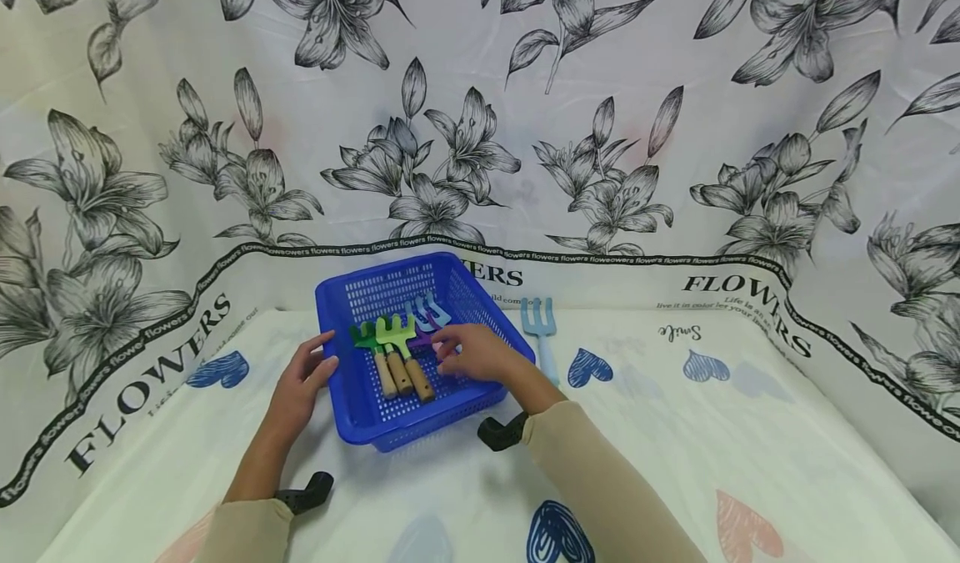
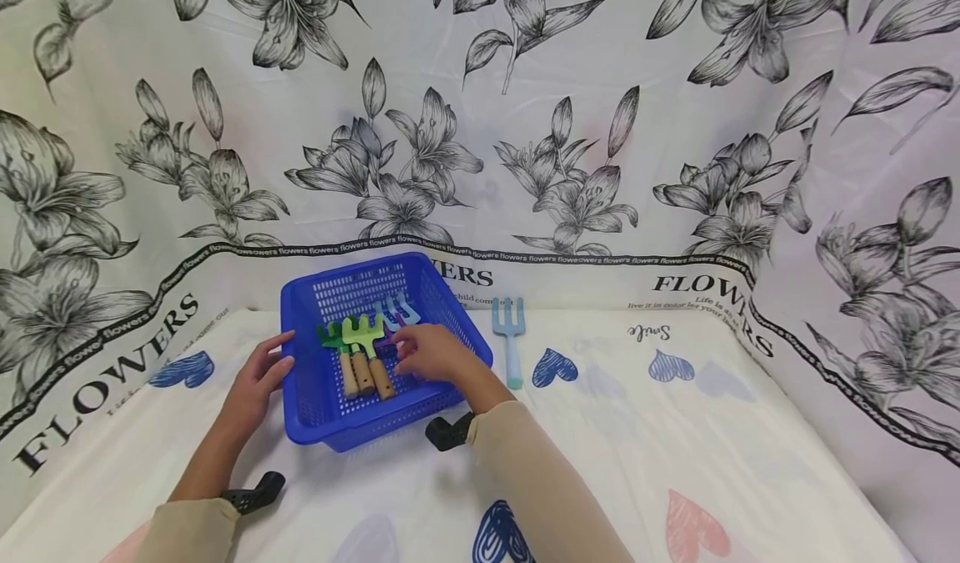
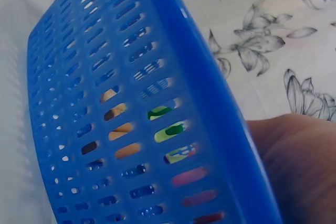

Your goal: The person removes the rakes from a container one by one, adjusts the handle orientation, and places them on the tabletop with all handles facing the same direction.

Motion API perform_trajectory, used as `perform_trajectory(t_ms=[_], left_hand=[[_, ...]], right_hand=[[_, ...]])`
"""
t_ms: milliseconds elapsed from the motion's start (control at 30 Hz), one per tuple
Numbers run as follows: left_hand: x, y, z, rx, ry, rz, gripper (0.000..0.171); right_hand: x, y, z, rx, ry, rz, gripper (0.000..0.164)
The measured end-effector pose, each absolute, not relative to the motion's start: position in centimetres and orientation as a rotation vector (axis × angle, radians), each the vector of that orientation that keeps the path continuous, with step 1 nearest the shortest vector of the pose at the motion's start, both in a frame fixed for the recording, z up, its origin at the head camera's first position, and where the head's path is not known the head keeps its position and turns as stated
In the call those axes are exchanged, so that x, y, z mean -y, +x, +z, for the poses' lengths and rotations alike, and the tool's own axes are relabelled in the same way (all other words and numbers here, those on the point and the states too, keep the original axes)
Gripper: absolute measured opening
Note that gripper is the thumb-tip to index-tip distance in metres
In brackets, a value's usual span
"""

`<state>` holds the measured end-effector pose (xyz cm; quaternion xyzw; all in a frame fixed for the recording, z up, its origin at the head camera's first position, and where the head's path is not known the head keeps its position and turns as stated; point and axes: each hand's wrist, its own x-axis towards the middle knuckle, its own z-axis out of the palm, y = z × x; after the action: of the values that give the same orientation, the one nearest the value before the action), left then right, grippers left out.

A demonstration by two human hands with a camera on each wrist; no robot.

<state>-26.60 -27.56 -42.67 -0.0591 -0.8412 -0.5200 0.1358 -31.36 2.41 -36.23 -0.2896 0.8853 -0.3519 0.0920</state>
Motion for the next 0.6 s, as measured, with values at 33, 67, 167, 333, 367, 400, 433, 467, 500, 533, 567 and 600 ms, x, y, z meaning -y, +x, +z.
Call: perform_trajectory(t_ms=[33, 67, 167, 333, 367, 400, 433, 467, 500, 533, 567, 600], left_hand=[[27.58, -26.53, -42.69, 2.437, -0.168, -1.506, 0.058], [27.57, -26.47, -42.7, 2.436, -0.167, -1.509, 0.058], [27.6, -26.4, -42.8, 2.434, -0.174, -1.517, 0.058], [27.58, -26.41, -42.83, 2.431, -0.181, -1.527, 0.058], [27.58, -26.39, -42.81, 2.434, -0.178, -1.523, 0.058], [27.58, -26.37, -42.78, 2.435, -0.176, -1.522, 0.058], [27.59, -26.35, -42.75, 2.437, -0.173, -1.519, 0.059], [27.59, -26.32, -42.72, 2.439, -0.171, -1.516, 0.059], [27.59, -26.29, -42.7, 2.44, -0.169, -1.516, 0.059], [27.59, -26.27, -42.67, 2.44, -0.17, -1.516, 0.059], [27.59, -26.27, -42.65, 2.44, -0.171, -1.516, 0.059], [27.59, -26.26, -42.63, 2.439, -0.171, -1.519, 0.059]], right_hand=[[-2.45, -31.29, -36.26, -2.654, -0.875, -1.056, 0.039], [-2.53, -31.21, -36.27, -2.68, -0.889, -1.061, 0.037], [-2.64, -31.01, -36.37, -2.721, -0.909, -1.107, 0.035], [-2.71, -30.92, -36.6, -2.788, -0.874, -1.153, 0.033], [-2.71, -30.89, -36.58, -2.801, -0.856, -1.161, 0.035], [-2.71, -30.85, -36.56, -2.806, -0.838, -1.179, 0.038], [-2.72, -30.86, -36.57, -2.812, -0.821, -1.192, 0.04], [-2.73, -30.84, -36.54, -2.816, -0.803, -1.206, 0.042], [-2.76, -30.81, -36.48, -2.816, -0.789, -1.219, 0.044], [-2.79, -30.78, -36.43, -2.819, -0.776, -1.228, 0.045], [-2.82, -30.78, -36.38, -2.824, -0.769, -1.236, 0.046], [-2.88, -30.8, -36.35, -2.823, -0.758, -1.253, 0.045]])
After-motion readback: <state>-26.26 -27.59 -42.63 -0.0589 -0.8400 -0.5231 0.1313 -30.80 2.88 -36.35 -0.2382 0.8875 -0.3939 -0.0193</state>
